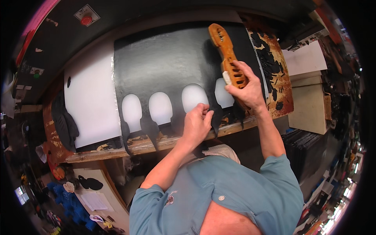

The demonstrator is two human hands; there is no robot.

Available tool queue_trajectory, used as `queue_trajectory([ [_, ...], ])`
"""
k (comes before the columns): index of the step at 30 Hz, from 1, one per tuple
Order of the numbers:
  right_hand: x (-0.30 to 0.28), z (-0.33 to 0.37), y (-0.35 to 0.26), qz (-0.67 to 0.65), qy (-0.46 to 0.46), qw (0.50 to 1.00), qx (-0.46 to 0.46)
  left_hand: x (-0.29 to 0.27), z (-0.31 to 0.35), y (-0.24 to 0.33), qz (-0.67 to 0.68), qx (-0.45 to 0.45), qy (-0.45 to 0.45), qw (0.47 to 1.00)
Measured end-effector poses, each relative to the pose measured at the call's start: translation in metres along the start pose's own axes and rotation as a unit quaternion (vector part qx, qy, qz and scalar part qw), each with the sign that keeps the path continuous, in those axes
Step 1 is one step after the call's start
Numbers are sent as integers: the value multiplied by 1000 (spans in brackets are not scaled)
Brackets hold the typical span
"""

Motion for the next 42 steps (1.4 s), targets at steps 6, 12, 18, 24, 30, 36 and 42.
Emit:
queue_trajectory([
  [6, 63, 10, -7, 189, -37, 966, -172, -39, 17, 5, -15, 100, -98, 990],
  [12, 73, 10, -18, 251, -53, 950, -178, -202, -98, -36, -328, 276, 213, 878],
  [18, 115, 4, -55, 172, -63, 971, -155, -220, -131, -80, -331, 279, 236, 870],
  [24, 201, -28, -77, 154, -114, 953, -234, -226, -129, -77, -260, 265, 244, 896],
  [30, 247, -48, -75, 191, -152, 926, -287, -226, -128, -71, -208, 247, 252, 912],
  [36, 214, -52, -62, 132, -187, 940, -253, -236, -154, -68, -88, 192, 223, 952],
  [42, 203, -32, -36, 108, -131, 930, -327, -229, -169, -81, -148, 155, 253, 943],
])
Point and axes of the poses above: each hand's wrist, its own z-axis away from the middle knuckle, its own x-axis out of the palm, y = z × x, the point moved 3 cm from there along -z, towards the middle knuckle, and after that the axes turned 10 degrees about y, right-handed, at the moved point
